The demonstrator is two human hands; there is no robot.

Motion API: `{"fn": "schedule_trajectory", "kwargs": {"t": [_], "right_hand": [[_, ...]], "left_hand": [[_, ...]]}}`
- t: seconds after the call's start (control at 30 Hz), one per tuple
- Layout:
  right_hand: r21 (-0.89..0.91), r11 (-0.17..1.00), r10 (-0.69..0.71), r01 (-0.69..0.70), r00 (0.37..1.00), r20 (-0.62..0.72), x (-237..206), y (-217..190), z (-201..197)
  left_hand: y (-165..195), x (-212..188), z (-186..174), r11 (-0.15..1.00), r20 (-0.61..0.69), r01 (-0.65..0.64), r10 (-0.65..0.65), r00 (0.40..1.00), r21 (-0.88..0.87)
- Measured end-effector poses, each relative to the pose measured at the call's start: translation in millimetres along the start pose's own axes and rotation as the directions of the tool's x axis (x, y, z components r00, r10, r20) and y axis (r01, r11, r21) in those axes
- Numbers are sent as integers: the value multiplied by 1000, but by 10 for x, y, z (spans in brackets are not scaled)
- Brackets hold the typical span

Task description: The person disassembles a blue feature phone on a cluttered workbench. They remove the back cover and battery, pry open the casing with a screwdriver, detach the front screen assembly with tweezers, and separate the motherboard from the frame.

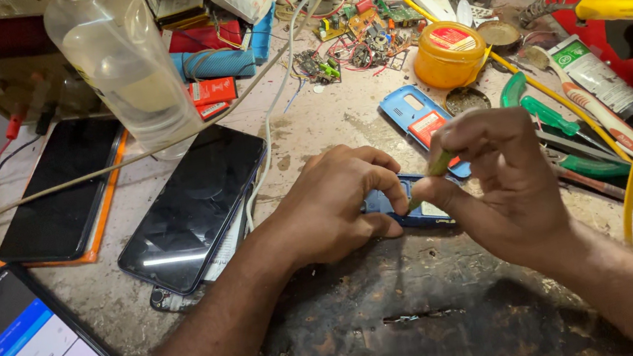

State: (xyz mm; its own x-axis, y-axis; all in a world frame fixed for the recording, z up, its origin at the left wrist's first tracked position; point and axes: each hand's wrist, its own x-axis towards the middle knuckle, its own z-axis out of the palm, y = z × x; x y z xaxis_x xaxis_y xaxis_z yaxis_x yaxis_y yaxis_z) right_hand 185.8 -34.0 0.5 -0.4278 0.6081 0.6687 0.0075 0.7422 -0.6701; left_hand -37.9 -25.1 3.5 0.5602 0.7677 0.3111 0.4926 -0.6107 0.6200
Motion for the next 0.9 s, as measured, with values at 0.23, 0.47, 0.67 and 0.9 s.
{"fn": "schedule_trajectory", "kwargs": {"t": [0.23, 0.47, 0.67, 0.9], "right_hand": [[22, 999, 46, -48, 994, 101, 6, 16, -13], [-40, 994, 107, -103, 986, 124, -54, 57, 56], [-283, 958, 7, 46, 983, 185, -39, 29, -23], [-87, 996, 13, 5, 977, 213, -55, 3, 38]], "left_hand": [[21, -8, 11, 999, 0, 21, -21, 1000, 39], [-1, -21, 23, 997, -33, -46, 48, 998, 60], [60, -24, -14, 996, 18, 4, -5, 1000, 85], [173, -34, -46, 998, -33, -23, 25, 999, 67]]}}
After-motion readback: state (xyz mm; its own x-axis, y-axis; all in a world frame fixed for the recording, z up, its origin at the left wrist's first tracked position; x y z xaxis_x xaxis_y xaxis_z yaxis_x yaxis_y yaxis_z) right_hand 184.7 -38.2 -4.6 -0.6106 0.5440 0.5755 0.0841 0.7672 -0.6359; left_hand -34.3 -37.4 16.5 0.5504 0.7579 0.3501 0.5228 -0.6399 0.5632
